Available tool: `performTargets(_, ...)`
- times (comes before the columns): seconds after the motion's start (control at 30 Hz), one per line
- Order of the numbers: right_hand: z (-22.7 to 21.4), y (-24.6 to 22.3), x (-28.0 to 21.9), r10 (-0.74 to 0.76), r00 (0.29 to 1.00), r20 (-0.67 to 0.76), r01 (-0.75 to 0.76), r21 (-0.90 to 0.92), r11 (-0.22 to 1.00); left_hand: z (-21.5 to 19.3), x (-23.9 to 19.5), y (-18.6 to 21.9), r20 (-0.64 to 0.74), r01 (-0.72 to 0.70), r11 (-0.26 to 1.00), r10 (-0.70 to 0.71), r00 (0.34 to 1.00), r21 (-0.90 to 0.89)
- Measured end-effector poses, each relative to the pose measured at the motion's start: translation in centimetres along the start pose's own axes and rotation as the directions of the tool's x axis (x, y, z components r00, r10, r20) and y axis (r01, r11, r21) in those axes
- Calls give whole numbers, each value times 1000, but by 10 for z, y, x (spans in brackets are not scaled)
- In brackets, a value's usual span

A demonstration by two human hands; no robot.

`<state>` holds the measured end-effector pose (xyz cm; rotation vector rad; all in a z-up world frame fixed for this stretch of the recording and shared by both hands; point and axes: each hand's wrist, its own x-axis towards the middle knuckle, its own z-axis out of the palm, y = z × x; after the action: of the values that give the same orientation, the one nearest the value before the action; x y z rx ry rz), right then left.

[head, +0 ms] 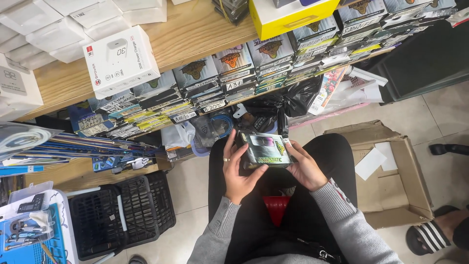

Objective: The person sits on a red stool in a cluttered electronics shop and handles small product boxes and white paper sheets. They pick up a small box from a shelf, open it to reveal white sheets, and then handle a black box with gold lettering, placing it on their lap.

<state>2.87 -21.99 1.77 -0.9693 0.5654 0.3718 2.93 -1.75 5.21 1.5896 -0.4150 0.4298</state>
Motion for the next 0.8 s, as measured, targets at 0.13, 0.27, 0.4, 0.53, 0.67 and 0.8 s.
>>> performTargets(0.13,-4,4,4,3,997,75,-5,32,999,5,0,3,0,-63,997,63,998,40)
performTargets(0.27,-10,9,10,19,996,85,-22,38,999,9,-22,-22,14,-63,996,62,998,68)
performTargets(0.4,-15,8,12,51,991,127,-57,43,997,8,-38,-25,-70,-258,957,269,961,132)
performTargets(0.53,-13,9,6,41,982,183,-33,-47,998,4,-49,-38,-130,-349,933,358,925,91)
performTargets(0.67,-27,18,19,14,984,180,-17,14,1000,0,-28,-34,-294,-282,955,298,908,98)
performTargets(0.8,-14,3,5,-128,991,-23,129,42,991,-17,33,28,-661,123,987,-160,733,-103)
